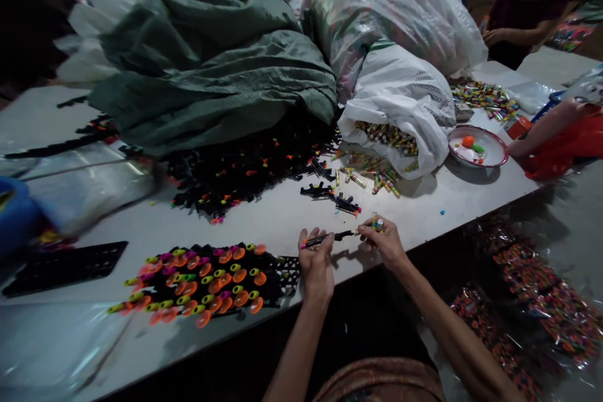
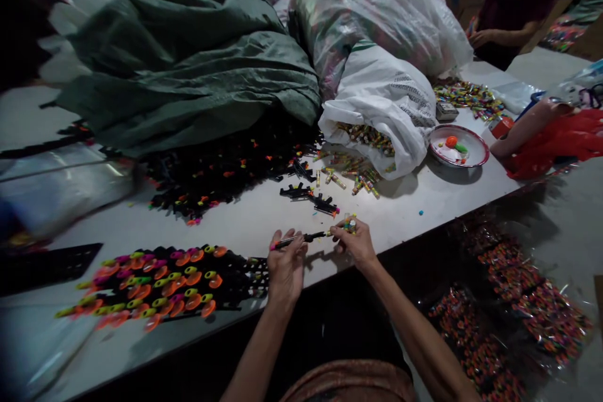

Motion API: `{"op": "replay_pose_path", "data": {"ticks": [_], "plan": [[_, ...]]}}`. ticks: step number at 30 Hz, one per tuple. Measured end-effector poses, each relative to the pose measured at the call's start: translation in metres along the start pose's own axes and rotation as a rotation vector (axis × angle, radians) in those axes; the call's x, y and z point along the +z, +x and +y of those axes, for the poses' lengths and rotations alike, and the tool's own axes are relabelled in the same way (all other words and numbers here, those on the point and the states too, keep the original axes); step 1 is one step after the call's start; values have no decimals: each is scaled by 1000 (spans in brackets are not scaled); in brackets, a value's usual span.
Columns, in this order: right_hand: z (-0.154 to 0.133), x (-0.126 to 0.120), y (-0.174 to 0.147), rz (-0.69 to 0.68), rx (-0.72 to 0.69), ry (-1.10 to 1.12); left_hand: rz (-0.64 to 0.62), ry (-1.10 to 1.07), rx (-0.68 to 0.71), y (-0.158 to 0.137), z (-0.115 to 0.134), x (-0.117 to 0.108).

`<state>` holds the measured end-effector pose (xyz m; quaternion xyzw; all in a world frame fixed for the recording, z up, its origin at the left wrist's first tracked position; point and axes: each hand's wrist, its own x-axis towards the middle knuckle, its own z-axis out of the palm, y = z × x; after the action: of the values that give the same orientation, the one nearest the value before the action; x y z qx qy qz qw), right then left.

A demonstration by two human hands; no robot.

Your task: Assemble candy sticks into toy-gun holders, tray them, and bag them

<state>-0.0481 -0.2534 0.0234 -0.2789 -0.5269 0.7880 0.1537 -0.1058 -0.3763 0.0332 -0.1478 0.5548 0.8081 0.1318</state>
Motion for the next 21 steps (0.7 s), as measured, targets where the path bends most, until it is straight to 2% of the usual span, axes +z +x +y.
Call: {"op": "replay_pose_path", "data": {"ticks": [4,6,8,10,12,14,17,21], "plan": [[-20,-11,9,25,-28,-55,-7,546,472,-17,9,-9],[-25,-13,5,1,-50,-107,-164,795,621,-22,15,-6],[-26,-13,-3,-73,-72,-154,-402,916,590,-21,22,0],[-26,-11,-10,-148,-97,-185,-595,933,428,-16,28,5],[-27,-11,-15,-192,-113,-205,-718,922,266,-10,32,7],[-29,-11,-17,-221,-102,-209,-800,927,208,-7,33,6],[-33,-11,-19,-284,-87,-213,-841,967,279,-8,28,1],[-30,-15,-13,-293,-86,-277,-840,1062,475,-8,15,-4]]}}
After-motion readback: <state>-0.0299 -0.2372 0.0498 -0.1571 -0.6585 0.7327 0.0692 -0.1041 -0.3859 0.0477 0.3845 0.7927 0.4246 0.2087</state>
